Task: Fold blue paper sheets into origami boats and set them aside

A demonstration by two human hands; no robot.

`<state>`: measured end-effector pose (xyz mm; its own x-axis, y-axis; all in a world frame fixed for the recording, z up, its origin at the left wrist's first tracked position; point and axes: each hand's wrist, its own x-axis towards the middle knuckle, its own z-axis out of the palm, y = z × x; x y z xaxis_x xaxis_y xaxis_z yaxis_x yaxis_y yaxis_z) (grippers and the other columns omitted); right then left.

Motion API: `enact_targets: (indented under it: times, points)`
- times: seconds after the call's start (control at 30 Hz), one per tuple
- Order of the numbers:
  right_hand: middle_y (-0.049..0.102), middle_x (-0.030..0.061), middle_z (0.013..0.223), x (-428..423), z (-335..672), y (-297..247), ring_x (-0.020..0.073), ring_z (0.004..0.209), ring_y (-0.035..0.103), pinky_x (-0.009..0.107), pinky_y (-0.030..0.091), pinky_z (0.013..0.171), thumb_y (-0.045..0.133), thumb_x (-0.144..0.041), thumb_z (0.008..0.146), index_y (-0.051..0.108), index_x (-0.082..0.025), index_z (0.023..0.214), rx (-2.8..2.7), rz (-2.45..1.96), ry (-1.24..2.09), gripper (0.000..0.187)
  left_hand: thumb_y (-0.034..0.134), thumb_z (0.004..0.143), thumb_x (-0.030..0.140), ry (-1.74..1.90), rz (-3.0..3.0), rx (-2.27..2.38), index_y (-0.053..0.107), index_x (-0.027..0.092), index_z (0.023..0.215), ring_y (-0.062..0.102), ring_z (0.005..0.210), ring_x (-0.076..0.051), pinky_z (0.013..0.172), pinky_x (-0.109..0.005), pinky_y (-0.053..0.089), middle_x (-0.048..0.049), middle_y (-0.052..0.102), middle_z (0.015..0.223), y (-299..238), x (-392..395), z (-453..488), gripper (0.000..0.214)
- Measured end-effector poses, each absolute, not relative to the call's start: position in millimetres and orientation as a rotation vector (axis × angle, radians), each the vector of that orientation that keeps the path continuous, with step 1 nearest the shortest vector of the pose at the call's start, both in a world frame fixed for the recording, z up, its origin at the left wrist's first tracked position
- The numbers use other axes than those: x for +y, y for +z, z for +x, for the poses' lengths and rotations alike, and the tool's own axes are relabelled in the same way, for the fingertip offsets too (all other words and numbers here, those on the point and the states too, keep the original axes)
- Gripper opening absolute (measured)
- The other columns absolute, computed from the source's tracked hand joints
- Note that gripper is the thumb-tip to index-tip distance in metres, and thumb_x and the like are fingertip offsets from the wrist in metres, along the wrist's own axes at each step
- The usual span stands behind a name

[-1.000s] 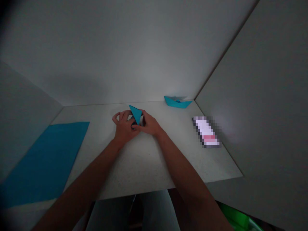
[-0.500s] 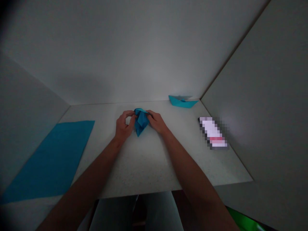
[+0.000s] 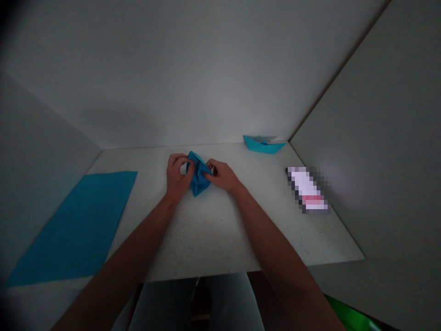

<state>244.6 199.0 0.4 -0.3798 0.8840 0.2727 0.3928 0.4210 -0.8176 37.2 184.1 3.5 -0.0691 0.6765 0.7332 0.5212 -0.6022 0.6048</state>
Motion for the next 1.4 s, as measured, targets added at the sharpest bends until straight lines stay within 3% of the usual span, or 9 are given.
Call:
enact_targets:
  times: [0.17,0.37,0.57,0.77,0.9,1.03,1.13,1.23,1.4]
  points:
    - [0.054,-0.0060,0.070,197.2,243.9,1.3,0.0138,0.063,0.046,0.029,0.036,0.066,0.065,-0.035,0.081,0.053,-0.026,0.088,-1.983,-1.065,0.841,0.016,0.078,0.094,0.024,1.739,2.009,1.334,0.066,0.024,0.094,0.069,0.098,-0.022,0.092,-0.040,0.058,-0.0036,0.068,0.100,4.5,183.1,36.4,0.011]
    - [0.054,-0.0050,0.071,193.9,242.8,5.1,0.0146,0.065,0.046,0.030,0.036,0.067,0.063,-0.035,0.079,0.049,-0.026,0.083,-2.035,-1.092,0.813,0.017,0.082,0.094,0.034,1.741,1.926,1.427,0.067,0.025,0.103,0.071,0.093,-0.021,0.090,-0.040,0.056,-0.0024,0.073,0.098,2.7,184.5,34.3,0.020]
    - [0.058,-0.0038,0.075,192.5,241.8,5.8,0.0152,0.068,0.049,0.030,0.037,0.068,0.064,-0.035,0.080,0.050,-0.025,0.084,-2.084,-1.094,0.755,0.017,0.069,0.103,0.033,1.753,2.045,1.397,0.068,0.025,0.096,0.069,0.099,-0.023,0.096,-0.043,0.056,-0.0045,0.070,0.101,5.1,186.0,34.3,0.011]
    - [0.064,-0.0010,0.085,197.6,243.4,1.4,0.0158,0.067,0.052,0.032,0.041,0.068,0.063,-0.036,0.091,0.062,-0.024,0.108,-1.869,-1.136,0.739,0.021,0.063,0.106,0.039,1.872,2.004,1.244,0.059,0.025,0.089,0.067,0.104,-0.024,0.097,-0.043,0.057,-0.0069,0.066,0.105,9.7,181.4,35.8,0.022]
    - [0.068,0.0024,0.094,202.7,245.2,-3.8,0.0175,0.073,0.055,0.033,0.046,0.071,0.065,-0.033,0.092,0.067,-0.024,0.113,-1.788,-1.107,0.651,0.022,0.053,0.111,0.051,1.908,1.912,1.264,0.055,0.026,0.091,0.067,0.101,-0.023,0.093,-0.040,0.057,-0.0064,0.066,0.103,8.4,180.2,34.1,0.032]
    - [0.072,0.0100,0.118,205.1,246.8,-8.3,0.0234,0.094,0.064,0.038,0.054,0.084,0.072,-0.027,0.087,0.066,-0.024,0.132,-1.827,-1.010,0.544,0.046,0.050,0.112,0.051,1.981,1.702,1.334,0.051,0.026,0.091,0.065,0.095,-0.020,0.088,-0.035,0.056,-0.0048,0.065,0.101,0.1,188.7,30.0,0.033]
    - [0.073,0.0122,0.127,204.2,246.6,-9.7,0.0251,0.106,0.069,0.041,0.056,0.093,0.065,-0.022,0.093,0.059,-0.025,0.149,-1.819,-0.978,0.577,0.057,0.051,0.111,0.047,2.056,1.552,1.383,0.049,0.025,0.085,0.067,0.103,-0.021,0.094,-0.037,0.057,-0.0064,0.066,0.109,-5.1,197.2,26.9,0.034]
    - [0.073,0.0121,0.132,201.2,244.9,-9.0,0.0221,0.103,0.071,0.038,0.058,0.092,0.056,-0.021,0.100,0.053,-0.026,0.158,-1.865,-0.948,0.664,0.058,0.053,0.111,0.047,2.078,1.516,1.318,0.052,0.024,0.084,0.068,0.122,-0.024,0.108,-0.042,0.057,-0.0096,0.068,0.127,-5.7,200.3,25.3,0.035]
    - [0.071,0.0123,0.135,197.4,242.3,-6.6,0.0190,0.096,0.070,0.035,0.059,0.086,0.055,-0.025,0.103,0.064,-0.026,0.147,-1.982,-0.845,0.720,0.045,0.056,0.111,0.052,1.901,1.750,1.206,0.072,0.024,0.093,0.063,0.141,-0.028,0.121,-0.051,0.052,-0.0112,0.066,0.143,-1.5,192.1,27.5,0.037]
